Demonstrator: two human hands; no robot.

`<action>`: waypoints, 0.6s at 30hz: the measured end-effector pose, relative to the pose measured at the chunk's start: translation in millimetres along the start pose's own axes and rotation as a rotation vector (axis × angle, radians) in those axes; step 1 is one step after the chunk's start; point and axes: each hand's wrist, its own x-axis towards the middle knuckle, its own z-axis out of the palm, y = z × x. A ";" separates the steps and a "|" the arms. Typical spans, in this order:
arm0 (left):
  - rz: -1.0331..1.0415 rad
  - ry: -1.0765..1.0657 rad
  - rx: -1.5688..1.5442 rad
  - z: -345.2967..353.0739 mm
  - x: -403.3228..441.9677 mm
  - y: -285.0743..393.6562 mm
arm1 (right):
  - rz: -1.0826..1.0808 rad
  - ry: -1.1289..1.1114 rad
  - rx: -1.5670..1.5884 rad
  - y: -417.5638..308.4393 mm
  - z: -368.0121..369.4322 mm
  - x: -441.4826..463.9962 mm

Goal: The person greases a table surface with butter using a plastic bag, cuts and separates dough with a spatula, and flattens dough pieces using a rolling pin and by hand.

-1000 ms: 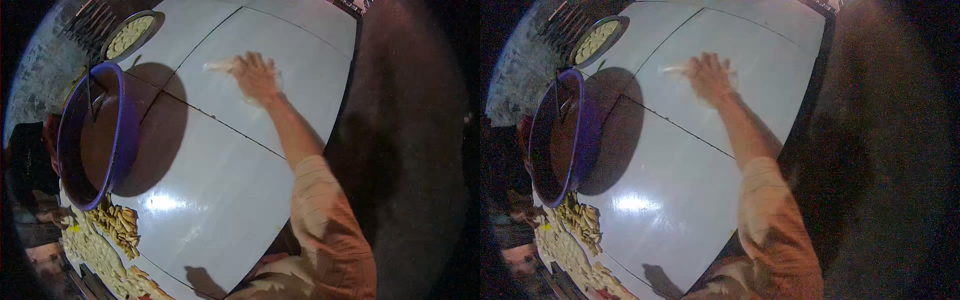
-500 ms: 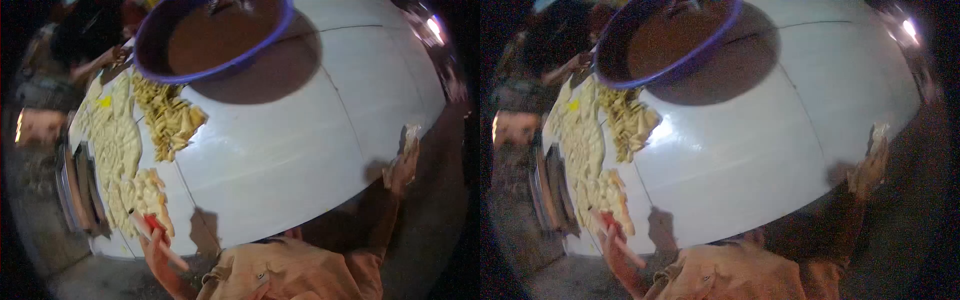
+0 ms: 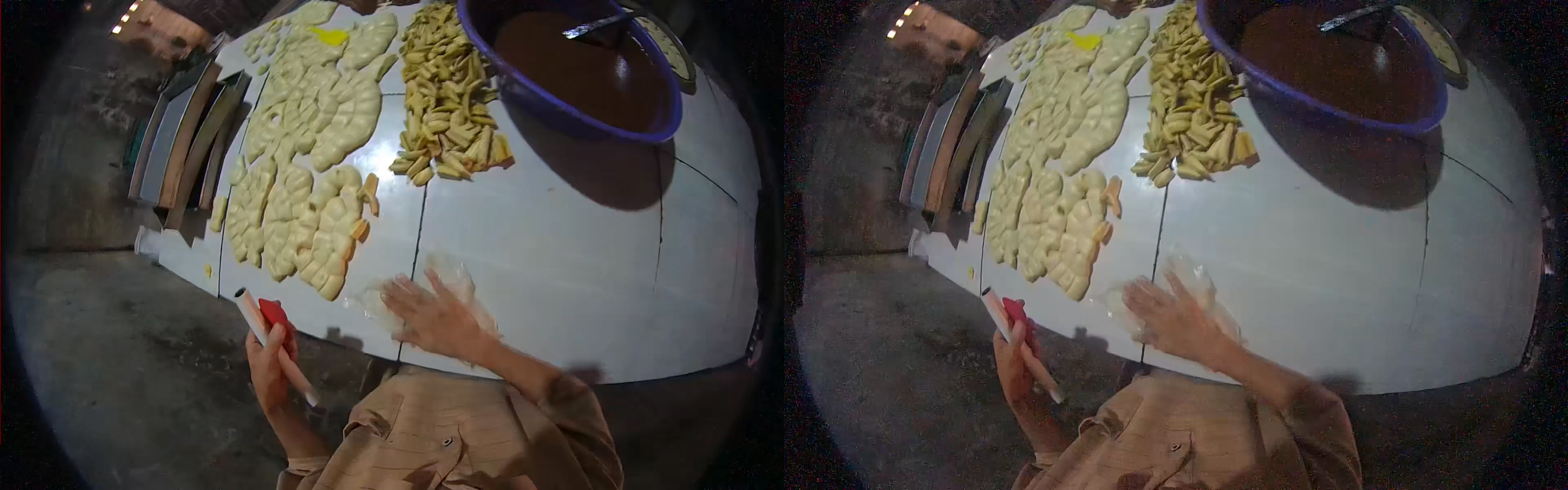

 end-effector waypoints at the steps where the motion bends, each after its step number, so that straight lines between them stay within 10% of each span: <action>1: -0.008 0.018 0.008 -2.5 -3.1 0.7 | 0.015 0.070 -0.190 15.6 1.3 19.1; 5: -0.002 0.077 0.070 -15.8 -18.0 -4.5 | 0.291 0.284 -0.274 40.1 -13.0 92.1; 12: -0.028 0.174 -0.008 -26.4 -17.7 -0.1 | -0.154 -0.025 -0.152 -29.9 36.1 -5.9; 18: -0.028 0.174 -0.046 -51.3 -5.9 -8.0 | 0.213 0.156 -0.303 19.0 -22.4 29.8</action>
